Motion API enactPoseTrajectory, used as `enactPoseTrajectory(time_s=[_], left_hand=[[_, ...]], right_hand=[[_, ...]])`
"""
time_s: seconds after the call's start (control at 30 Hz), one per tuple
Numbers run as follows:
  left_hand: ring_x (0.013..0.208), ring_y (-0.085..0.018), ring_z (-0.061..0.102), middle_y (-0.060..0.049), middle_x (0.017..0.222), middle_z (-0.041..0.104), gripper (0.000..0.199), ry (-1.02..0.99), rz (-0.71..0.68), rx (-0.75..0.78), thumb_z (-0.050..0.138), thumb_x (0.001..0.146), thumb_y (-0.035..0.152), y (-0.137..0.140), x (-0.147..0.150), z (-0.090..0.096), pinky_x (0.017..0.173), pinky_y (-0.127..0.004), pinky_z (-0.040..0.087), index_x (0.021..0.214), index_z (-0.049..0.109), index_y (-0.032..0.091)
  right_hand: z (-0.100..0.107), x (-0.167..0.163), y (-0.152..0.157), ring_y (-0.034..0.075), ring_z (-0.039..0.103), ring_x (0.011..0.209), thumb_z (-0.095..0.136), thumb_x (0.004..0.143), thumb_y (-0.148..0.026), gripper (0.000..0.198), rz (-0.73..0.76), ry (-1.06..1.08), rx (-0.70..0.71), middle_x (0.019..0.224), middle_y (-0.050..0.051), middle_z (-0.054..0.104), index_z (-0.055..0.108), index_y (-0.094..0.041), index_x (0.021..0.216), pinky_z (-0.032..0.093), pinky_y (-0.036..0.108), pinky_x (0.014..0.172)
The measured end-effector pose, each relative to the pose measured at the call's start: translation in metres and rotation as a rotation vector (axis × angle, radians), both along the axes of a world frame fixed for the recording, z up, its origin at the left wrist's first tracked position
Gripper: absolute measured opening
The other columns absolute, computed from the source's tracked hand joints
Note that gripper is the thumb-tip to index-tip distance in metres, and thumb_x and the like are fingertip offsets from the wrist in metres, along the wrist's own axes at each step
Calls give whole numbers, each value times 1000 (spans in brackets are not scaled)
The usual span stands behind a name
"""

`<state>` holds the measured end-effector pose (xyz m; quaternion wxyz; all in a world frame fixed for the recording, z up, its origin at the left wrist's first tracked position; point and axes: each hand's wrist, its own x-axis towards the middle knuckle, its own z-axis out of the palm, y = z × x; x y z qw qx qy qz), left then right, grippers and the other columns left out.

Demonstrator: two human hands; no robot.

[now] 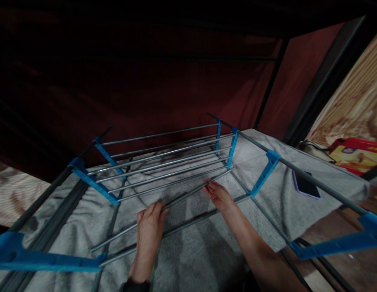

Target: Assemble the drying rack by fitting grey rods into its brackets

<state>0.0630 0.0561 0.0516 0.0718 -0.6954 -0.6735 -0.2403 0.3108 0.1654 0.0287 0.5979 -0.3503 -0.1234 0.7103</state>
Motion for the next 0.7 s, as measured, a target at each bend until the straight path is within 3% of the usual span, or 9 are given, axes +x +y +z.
enactPoseTrajectory(time_s=[0.17, 0.33, 0.53, 0.7], left_hand=[[91, -24, 67, -7, 96, 72, 34, -14, -8, -36, 38, 97, 39, 2, -2, -6, 81, -38, 44, 105, 65, 20], [91, -24, 67, -8, 95, 72, 39, -19, -27, -57, 33, 99, 39, 3, 0, -8, 80, -38, 46, 104, 65, 19], [89, -25, 67, -7, 92, 72, 30, -57, -24, -35, 42, 94, 37, 4, -1, -5, 78, -38, 49, 101, 66, 20], [90, -25, 67, -8, 94, 71, 27, -71, -14, -40, 44, 92, 35, 3, -1, -5, 78, -39, 49, 101, 65, 20]], right_hand=[[3, 1, 0, 14, 70, 77, 67, 79, -14, 7, -5, 15, -12, 77, 2, 74, 68, -20, 76, 59, 26, 75], [5, 1, 1, 14, 69, 78, 60, 85, -19, 12, -14, 8, -33, 79, 4, 74, 68, -21, 76, 59, 27, 75], [4, 1, 0, 15, 69, 82, 69, 76, -11, 10, -9, -5, -22, 80, 2, 74, 67, -21, 75, 59, 27, 76], [7, 1, -2, 13, 69, 74, 70, 70, -2, 17, -5, -15, 0, 77, 2, 74, 67, -19, 73, 59, 25, 76]])
